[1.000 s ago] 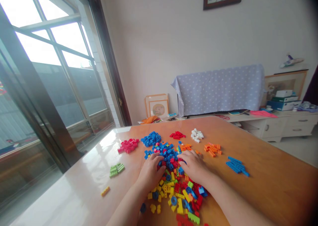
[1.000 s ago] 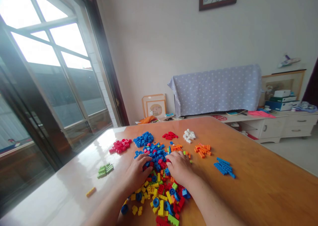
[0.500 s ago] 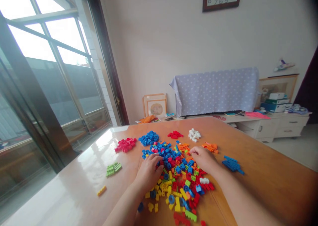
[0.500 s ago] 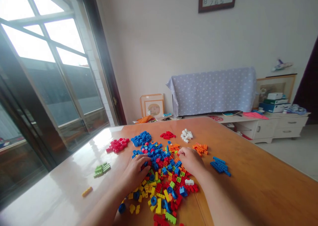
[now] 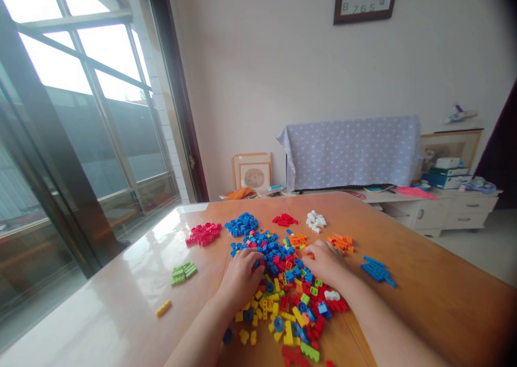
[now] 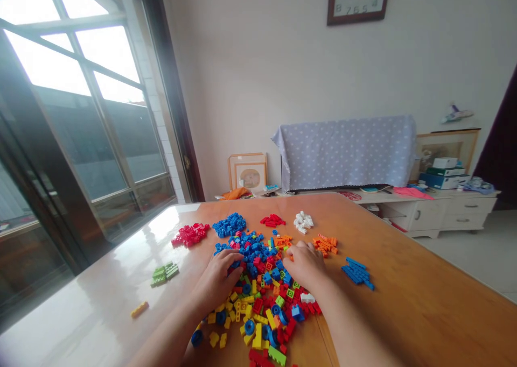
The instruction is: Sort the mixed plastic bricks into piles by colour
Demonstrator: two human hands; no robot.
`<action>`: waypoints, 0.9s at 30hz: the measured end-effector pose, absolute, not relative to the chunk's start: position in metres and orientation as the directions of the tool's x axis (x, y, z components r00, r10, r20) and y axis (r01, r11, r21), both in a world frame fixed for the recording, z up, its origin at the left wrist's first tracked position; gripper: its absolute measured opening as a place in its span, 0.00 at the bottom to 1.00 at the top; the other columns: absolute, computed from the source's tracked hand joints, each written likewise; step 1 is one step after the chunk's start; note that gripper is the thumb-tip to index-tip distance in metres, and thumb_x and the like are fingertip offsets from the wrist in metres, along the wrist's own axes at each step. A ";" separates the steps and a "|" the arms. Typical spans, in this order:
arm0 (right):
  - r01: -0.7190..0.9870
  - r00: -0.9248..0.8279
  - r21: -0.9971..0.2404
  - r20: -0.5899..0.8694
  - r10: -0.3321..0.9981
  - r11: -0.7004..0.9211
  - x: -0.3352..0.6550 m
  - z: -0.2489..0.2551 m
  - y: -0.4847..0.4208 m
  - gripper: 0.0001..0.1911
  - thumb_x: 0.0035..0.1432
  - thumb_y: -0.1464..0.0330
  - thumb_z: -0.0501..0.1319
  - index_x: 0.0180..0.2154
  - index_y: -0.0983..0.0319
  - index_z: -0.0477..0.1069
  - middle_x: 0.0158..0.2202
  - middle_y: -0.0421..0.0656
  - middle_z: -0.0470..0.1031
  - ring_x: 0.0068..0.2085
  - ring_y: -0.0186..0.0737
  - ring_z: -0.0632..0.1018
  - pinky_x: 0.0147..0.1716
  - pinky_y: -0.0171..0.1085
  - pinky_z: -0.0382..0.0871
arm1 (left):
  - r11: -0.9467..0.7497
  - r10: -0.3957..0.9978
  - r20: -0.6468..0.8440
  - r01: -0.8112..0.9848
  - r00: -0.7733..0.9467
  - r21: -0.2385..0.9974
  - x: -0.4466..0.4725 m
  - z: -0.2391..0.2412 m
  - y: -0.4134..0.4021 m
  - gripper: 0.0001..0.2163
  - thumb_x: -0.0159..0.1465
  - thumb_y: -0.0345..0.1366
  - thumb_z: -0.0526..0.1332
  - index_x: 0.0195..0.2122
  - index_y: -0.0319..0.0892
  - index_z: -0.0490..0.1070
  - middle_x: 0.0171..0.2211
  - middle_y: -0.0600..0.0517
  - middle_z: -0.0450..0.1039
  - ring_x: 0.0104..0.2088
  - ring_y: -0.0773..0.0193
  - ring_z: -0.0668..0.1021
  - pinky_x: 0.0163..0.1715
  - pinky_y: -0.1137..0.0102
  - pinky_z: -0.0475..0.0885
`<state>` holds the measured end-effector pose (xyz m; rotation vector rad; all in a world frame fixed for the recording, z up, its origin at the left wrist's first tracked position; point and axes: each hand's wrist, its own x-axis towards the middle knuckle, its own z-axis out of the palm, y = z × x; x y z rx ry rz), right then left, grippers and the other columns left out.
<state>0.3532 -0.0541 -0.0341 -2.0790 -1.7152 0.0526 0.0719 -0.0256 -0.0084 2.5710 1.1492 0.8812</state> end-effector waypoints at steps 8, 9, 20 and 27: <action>0.893 0.204 -0.440 0.210 0.956 -0.094 0.348 -0.029 -0.055 0.09 0.54 0.65 0.60 0.27 0.56 0.79 0.36 0.42 0.77 0.42 0.42 0.73 0.37 0.35 0.58 | -0.699 0.711 0.465 0.603 0.527 0.385 0.071 -0.011 -0.024 0.11 0.67 0.37 0.57 0.48 0.48 0.77 0.52 0.46 0.74 0.52 0.53 0.76 0.53 0.58 0.72; 0.887 0.204 -0.454 0.209 0.957 -0.090 0.350 -0.030 -0.055 0.10 0.56 0.65 0.59 0.28 0.56 0.79 0.36 0.41 0.77 0.41 0.40 0.73 0.37 0.34 0.59 | -0.699 0.711 0.466 0.601 0.527 0.387 0.071 -0.010 -0.024 0.11 0.67 0.37 0.57 0.48 0.48 0.76 0.52 0.45 0.75 0.52 0.53 0.76 0.53 0.58 0.72; 0.887 0.280 -0.429 0.199 0.939 -0.174 0.363 -0.029 -0.057 0.08 0.55 0.65 0.60 0.30 0.56 0.79 0.37 0.43 0.77 0.43 0.43 0.73 0.37 0.36 0.58 | -0.692 0.719 0.448 0.608 0.531 0.390 0.073 -0.003 -0.030 0.12 0.68 0.38 0.57 0.49 0.48 0.76 0.51 0.46 0.75 0.51 0.52 0.77 0.53 0.58 0.72; 0.891 0.282 -0.418 0.202 0.938 -0.179 0.350 -0.027 -0.058 0.08 0.52 0.65 0.62 0.24 0.58 0.77 0.33 0.44 0.76 0.41 0.45 0.71 0.36 0.38 0.55 | -0.706 0.705 0.457 0.600 0.543 0.376 0.073 0.000 -0.032 0.12 0.68 0.38 0.57 0.49 0.49 0.77 0.50 0.46 0.76 0.51 0.52 0.76 0.53 0.58 0.72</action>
